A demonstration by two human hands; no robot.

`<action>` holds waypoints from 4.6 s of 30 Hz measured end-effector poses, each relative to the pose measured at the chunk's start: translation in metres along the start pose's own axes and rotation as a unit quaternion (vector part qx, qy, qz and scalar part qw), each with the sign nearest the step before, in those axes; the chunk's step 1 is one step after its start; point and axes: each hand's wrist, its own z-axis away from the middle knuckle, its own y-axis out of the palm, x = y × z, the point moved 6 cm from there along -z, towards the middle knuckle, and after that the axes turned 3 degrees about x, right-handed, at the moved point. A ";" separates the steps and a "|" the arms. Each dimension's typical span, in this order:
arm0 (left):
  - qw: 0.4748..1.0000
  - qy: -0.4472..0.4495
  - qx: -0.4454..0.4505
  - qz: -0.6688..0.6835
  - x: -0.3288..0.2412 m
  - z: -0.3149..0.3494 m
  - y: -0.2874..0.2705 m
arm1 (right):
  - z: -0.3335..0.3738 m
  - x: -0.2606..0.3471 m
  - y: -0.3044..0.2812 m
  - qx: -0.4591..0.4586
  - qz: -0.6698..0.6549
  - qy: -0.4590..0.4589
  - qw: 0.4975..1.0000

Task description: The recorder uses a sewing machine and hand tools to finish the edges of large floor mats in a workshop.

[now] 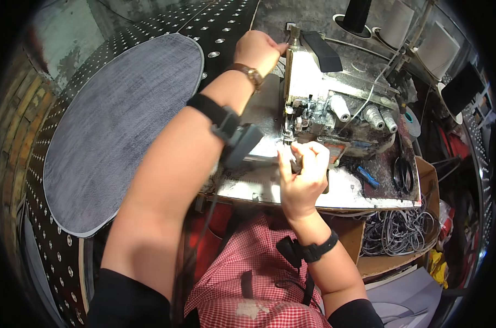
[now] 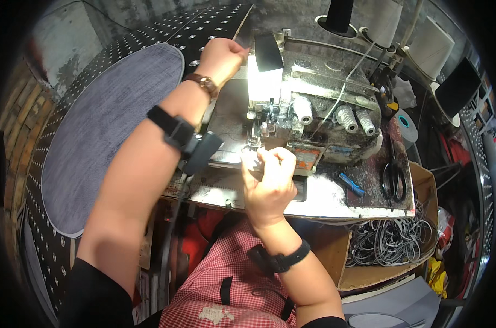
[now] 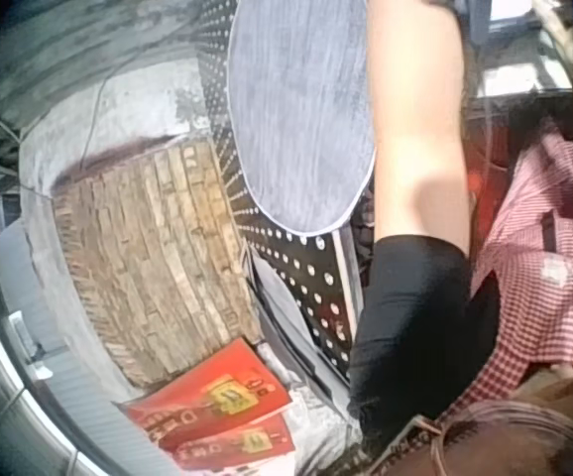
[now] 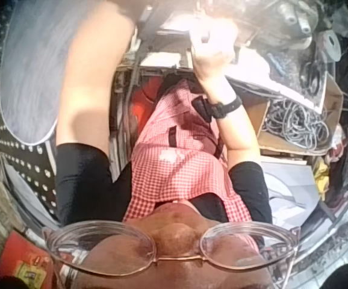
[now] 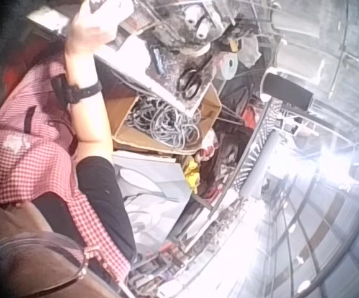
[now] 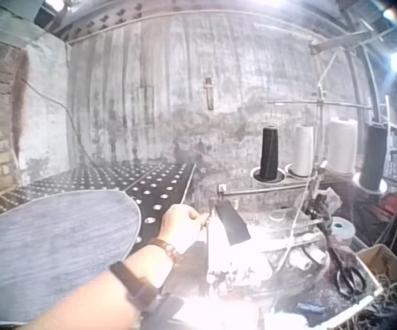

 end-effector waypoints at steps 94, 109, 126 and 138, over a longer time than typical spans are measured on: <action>0.724 -0.403 -0.388 0.404 0.120 0.547 -0.384 | 0.026 -0.032 0.017 0.214 -0.419 0.307 0.827; 0.796 -0.346 -0.366 0.335 0.151 0.566 -0.397 | 0.042 -0.014 -0.008 0.186 -0.407 0.272 0.852; 0.714 -0.388 -0.327 0.483 0.144 0.533 -0.370 | 0.052 -0.006 -0.013 0.179 -0.390 0.275 0.860; 0.691 -0.364 -0.321 0.536 0.181 0.515 -0.363 | 0.067 0.002 -0.007 0.189 -0.394 0.280 0.854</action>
